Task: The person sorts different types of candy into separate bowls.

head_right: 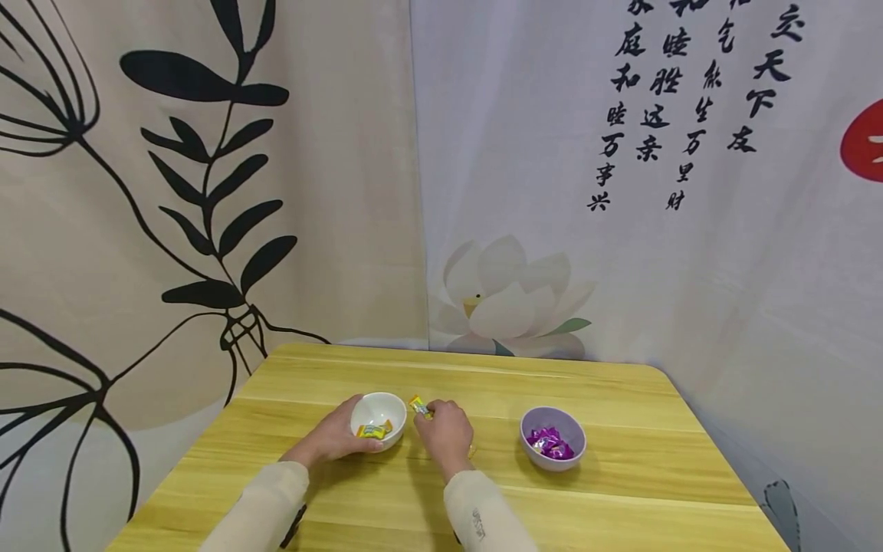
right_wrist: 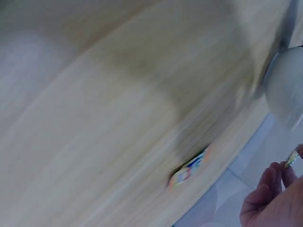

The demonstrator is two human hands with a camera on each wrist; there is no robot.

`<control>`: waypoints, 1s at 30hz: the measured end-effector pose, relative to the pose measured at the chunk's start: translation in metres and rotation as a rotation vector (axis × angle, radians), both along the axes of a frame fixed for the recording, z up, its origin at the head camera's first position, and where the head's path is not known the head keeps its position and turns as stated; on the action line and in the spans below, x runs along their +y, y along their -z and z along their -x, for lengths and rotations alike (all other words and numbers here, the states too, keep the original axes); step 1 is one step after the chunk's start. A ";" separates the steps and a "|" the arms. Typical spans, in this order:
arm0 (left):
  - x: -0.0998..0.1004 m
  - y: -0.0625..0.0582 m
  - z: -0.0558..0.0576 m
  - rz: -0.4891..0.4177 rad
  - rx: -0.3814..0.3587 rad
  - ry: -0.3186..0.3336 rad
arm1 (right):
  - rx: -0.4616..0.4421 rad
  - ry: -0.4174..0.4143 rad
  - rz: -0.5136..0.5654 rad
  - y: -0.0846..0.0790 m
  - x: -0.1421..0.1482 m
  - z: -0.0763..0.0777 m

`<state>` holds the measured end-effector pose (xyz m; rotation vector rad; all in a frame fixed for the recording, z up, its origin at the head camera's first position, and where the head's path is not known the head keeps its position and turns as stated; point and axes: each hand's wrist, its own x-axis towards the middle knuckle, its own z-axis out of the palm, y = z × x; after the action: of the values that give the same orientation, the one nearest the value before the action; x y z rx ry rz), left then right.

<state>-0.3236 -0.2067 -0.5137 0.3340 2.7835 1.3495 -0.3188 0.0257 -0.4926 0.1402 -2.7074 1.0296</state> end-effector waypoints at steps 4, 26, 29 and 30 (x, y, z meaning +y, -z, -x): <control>0.000 0.000 0.001 -0.018 0.019 0.038 | 0.011 -0.027 -0.018 -0.003 -0.013 0.000; 0.005 -0.002 -0.001 0.005 0.041 0.043 | 0.075 -0.046 -0.056 -0.009 -0.018 0.001; 0.002 0.000 0.000 0.019 0.047 0.035 | 0.074 -0.038 -0.063 -0.010 -0.011 0.001; 0.001 0.000 0.000 0.018 0.042 0.029 | 0.072 -0.036 -0.065 -0.010 -0.009 0.001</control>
<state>-0.3239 -0.2056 -0.5137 0.4053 2.8115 1.3262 -0.3195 0.0170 -0.4822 0.2336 -2.6834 0.9288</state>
